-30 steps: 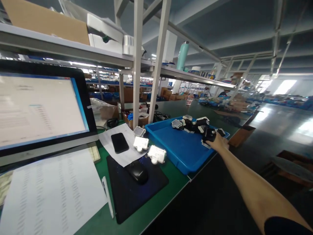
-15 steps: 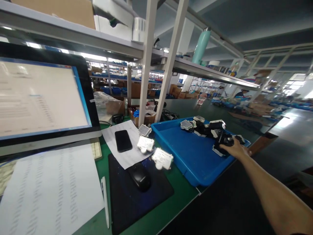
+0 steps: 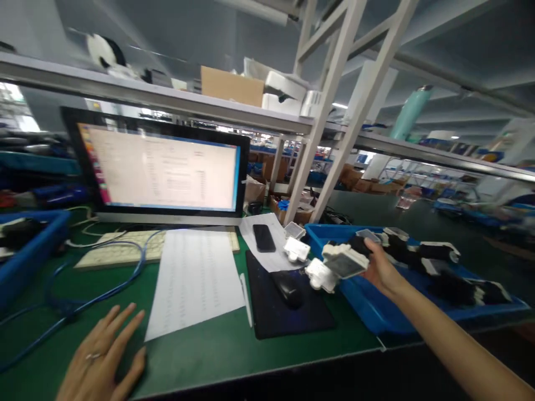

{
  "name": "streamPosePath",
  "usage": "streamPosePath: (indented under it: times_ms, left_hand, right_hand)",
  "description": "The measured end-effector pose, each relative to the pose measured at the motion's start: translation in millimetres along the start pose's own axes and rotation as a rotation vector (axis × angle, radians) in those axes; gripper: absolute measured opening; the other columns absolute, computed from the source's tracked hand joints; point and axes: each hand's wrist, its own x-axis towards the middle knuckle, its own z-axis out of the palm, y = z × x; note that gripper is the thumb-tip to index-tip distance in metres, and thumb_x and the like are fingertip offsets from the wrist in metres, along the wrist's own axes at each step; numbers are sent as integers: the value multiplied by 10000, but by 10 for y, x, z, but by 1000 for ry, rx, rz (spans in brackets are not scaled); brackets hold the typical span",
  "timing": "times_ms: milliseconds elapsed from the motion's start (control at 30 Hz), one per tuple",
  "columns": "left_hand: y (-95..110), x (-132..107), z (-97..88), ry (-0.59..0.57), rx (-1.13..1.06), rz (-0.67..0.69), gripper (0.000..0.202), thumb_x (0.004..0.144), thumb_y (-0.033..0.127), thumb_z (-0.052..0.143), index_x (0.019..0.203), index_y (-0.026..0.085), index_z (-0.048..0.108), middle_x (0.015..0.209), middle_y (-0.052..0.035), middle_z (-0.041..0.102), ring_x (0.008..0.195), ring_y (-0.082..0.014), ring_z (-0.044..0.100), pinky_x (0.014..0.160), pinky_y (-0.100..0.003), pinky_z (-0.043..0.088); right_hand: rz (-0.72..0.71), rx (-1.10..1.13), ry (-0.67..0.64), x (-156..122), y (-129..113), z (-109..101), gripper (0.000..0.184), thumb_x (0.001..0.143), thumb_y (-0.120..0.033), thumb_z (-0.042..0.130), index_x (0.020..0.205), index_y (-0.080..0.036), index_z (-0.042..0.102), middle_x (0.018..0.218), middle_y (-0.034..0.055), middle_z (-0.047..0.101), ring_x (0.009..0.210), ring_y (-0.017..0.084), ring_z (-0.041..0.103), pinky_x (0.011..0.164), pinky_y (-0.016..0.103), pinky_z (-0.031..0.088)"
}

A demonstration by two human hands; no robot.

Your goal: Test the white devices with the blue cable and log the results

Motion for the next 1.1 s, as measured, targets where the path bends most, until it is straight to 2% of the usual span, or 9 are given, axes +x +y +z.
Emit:
streamPosePath:
  times_ms: [167, 233, 367, 467, 533, 633, 767, 900, 1100]
  left_hand:
    - [225, -69, -128, 57, 102, 16, 704, 786, 228, 583, 1398, 220, 235, 1387, -117, 387, 1301, -311, 325, 1001, -497, 391]
    - [310, -65, -173, 60, 65, 83, 708, 776, 180, 594, 1386, 241, 242, 1433, -111, 304, 1321, -323, 280, 1007, -513, 379]
    - [340, -21, -309, -6, 92, 276, 671, 738, 86, 587, 1332, 286, 346, 1474, -44, 234, 1330, -319, 253, 1033, -501, 356]
    - [185, -6, -385, -98, 150, 202, 737, 679, 29, 599, 1327, 287, 360, 1450, -53, 286, 1326, -297, 266, 1008, -434, 406]
    - [34, -22, -394, -95, 150, 81, 756, 652, 54, 638, 1322, 269, 362, 1409, -85, 341, 1296, -292, 324, 981, -414, 434]
    - [-149, -35, -368, 0, 144, -217, 715, 641, 192, 702, 1282, 219, 387, 1304, -128, 434, 1181, -290, 457, 941, -421, 456]
    - [-231, 78, -314, 14, 155, -492, 698, 571, 369, 755, 1186, 212, 464, 1143, -101, 521, 1008, -283, 553, 872, -432, 474]
    - [-241, 278, -182, -4, 172, -508, 682, 551, 393, 758, 1147, 190, 494, 1085, -100, 531, 991, -280, 546, 878, -425, 458]
    - [-274, 371, -48, 22, 247, -459, 709, 592, 434, 738, 1183, 143, 475, 1174, -158, 510, 1131, -333, 469, 971, -492, 384]
  right_hand:
    - [101, -69, -690, -628, 83, 1519, 416, 733, -577, 522, 784, -175, 620, 733, 63, 679, 703, 215, 646, 656, 311, 505]
    - [61, -222, -865, -866, 142, 2115, 496, 769, -620, 445, 775, -157, 622, 709, 64, 668, 661, 188, 631, 618, 287, 491]
    - [15, -486, -1011, -1265, 227, 3145, 537, 773, -643, 437, 701, -143, 619, 522, 30, 584, 445, 147, 533, 454, 254, 419]
    - [-47, -571, -1018, -1444, 283, 3676, 532, 713, -665, 531, 623, -146, 607, 444, 17, 531, 389, 147, 494, 433, 263, 398]
    - [-85, -616, -995, -1494, 318, 3892, 574, 697, -703, 520, 572, -147, 592, 412, 23, 509, 372, 156, 490, 434, 276, 397]
    - [-152, -608, -929, -1494, 347, 4008, 631, 749, -736, 385, 617, -156, 594, 475, 42, 551, 395, 161, 519, 457, 286, 416]
    - [-330, -473, -793, -1470, 338, 3854, 572, 791, -697, 319, 844, -197, 592, 798, 56, 643, 559, 151, 585, 577, 281, 446]
    - [-429, -319, -696, -1510, 401, 3504, 571, 791, -678, 306, 992, -201, 545, 963, 73, 620, 690, 168, 595, 624, 287, 453]
    - [-387, -60, -444, -1544, 824, 2700, 511, 741, -595, 540, 1038, -180, 550, 941, 90, 620, 617, 150, 554, 504, 263, 439]
